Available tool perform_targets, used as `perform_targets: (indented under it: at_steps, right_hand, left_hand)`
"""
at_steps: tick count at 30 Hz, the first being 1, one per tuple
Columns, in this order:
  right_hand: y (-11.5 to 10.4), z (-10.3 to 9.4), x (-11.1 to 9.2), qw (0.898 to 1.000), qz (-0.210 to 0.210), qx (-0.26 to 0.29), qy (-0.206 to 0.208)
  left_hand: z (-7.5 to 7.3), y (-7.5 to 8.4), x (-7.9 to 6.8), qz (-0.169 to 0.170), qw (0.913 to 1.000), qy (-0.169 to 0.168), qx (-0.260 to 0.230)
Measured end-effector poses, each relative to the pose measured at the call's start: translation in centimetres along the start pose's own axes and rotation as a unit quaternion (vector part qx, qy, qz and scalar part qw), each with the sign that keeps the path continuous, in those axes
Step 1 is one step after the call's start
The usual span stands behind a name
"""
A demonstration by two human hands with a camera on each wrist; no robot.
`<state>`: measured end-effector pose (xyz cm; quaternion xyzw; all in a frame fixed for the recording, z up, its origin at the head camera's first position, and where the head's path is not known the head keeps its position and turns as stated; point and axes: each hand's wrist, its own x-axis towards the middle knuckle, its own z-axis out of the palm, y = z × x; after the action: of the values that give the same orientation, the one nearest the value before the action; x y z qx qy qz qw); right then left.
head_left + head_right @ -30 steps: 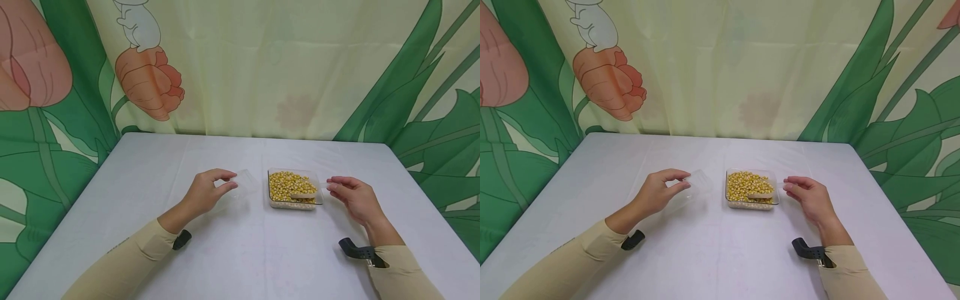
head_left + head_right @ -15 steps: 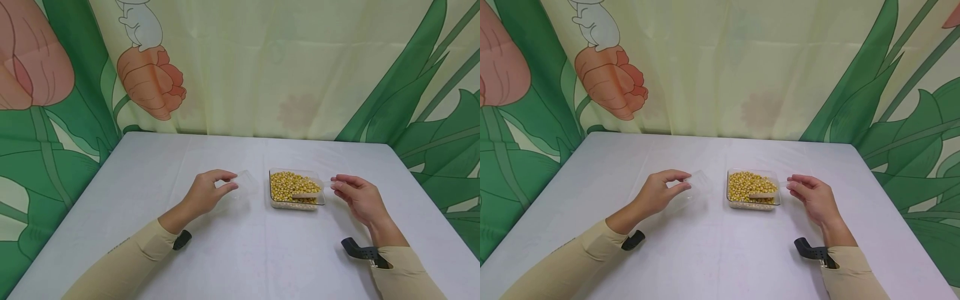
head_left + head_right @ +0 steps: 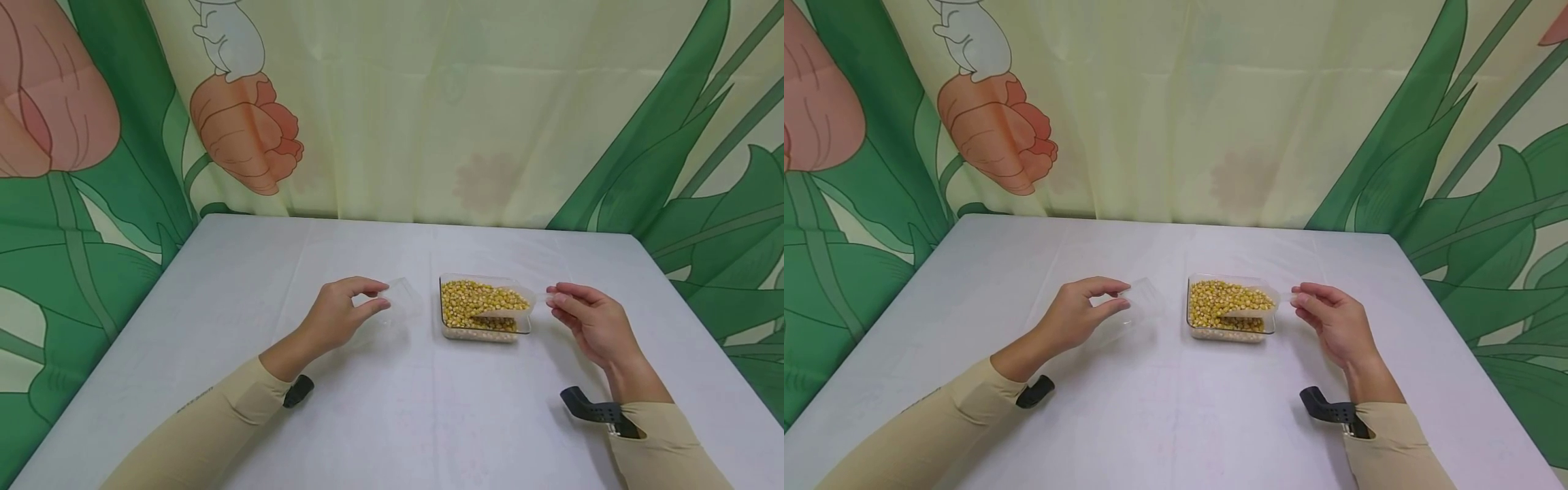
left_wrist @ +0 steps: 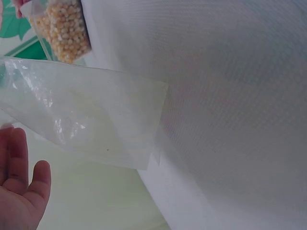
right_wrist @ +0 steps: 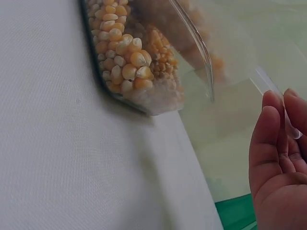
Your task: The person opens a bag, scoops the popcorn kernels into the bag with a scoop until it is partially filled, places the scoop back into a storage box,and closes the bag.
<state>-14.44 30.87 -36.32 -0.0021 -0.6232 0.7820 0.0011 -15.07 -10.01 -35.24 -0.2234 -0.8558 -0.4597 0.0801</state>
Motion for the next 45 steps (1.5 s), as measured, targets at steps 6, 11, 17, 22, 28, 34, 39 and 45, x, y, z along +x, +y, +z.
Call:
perform_targets:
  at_steps: [6,11,17,22,28,34,39,45]
  right_hand:
    - [0.09,-0.11,0.04,1.0,-0.005,0.017,-0.004]
    - [-0.07,-0.27,-0.09,1.0,-0.007,0.029,-0.002]
    - [-0.12,-0.4,-0.34,0.999,-0.013,0.053,0.0]
    - [-0.03,-0.57,-0.49,0.998,-0.015,0.067,0.0]
    - [0.06,-0.74,-0.53,0.997,-0.016,0.076,-0.002]
    - [0.12,-0.72,-0.54,0.996,-0.018,0.082,-0.005]
    - [0.08,-0.61,-0.62,0.996,-0.02,0.091,-0.007]
    - [-0.03,-0.26,-0.74,0.994,-0.018,0.105,-0.004]
  left_hand:
    - [0.02,0.14,0.08,-0.007,1.0,-0.004,0.005]
    - [0.11,0.07,0.22,-0.006,0.9999,-0.007,0.007]
    - [0.2,-0.1,0.34,-0.008,0.9999,-0.008,0.01]
    - [0.22,-0.01,0.35,-0.013,0.9998,-0.011,0.012]
    - [0.28,0.09,0.4,-0.008,0.9998,-0.011,0.014]
    - [0.37,-0.01,0.45,-0.007,0.9999,-0.009,0.011]
    - [0.53,-0.14,0.41,-0.004,0.9998,-0.008,0.016]
    - [0.66,-0.11,0.37,-0.006,0.9998,-0.007,0.016]
